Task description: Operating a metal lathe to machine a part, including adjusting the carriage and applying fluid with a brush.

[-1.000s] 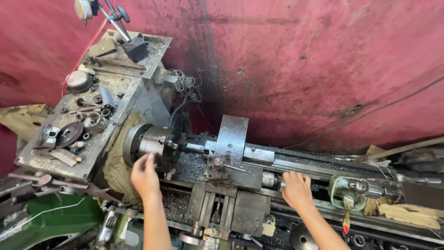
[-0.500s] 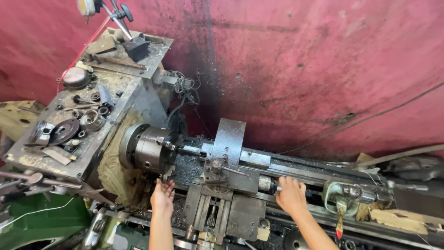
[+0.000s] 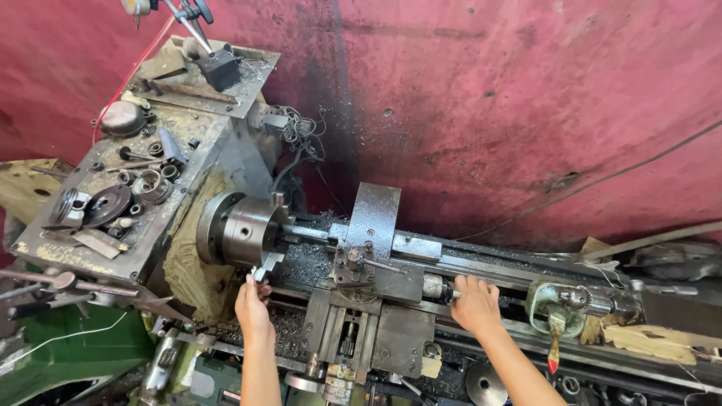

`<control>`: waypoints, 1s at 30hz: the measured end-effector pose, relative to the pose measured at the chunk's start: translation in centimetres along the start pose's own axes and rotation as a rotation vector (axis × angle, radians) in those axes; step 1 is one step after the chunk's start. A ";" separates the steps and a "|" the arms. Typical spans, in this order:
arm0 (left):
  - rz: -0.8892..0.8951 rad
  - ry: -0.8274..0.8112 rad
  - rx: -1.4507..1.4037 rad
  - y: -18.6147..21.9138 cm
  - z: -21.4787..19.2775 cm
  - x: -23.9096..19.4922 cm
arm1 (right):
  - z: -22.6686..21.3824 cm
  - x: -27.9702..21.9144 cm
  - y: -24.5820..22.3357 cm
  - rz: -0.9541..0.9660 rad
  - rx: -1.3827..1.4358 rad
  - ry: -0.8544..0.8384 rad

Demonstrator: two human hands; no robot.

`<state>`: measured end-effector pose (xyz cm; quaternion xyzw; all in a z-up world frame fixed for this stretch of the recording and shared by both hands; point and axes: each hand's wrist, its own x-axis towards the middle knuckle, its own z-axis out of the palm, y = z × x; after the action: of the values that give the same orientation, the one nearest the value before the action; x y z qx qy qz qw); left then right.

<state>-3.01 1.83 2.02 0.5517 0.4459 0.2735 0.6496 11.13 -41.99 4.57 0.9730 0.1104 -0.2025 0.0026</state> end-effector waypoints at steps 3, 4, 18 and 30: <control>0.108 -0.039 0.113 2.5 0.6 1.4 | 5.1 2.4 2.1 -0.053 -0.060 0.210; 0.106 -0.035 0.114 4.1 0.9 1.5 | 5.4 2.4 2.2 -0.056 -0.061 0.208; 0.209 0.258 0.073 0.0 0.0 0.0 | 4.5 1.9 1.7 -0.031 -0.067 0.164; -0.426 0.017 -0.137 1.6 0.9 -1.6 | 0.6 -0.3 0.0 -0.009 -0.085 -0.112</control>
<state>-2.73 0.44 3.99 0.3972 0.5380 0.1646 0.7250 10.57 -42.04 4.13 0.9587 0.1228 -0.2517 0.0490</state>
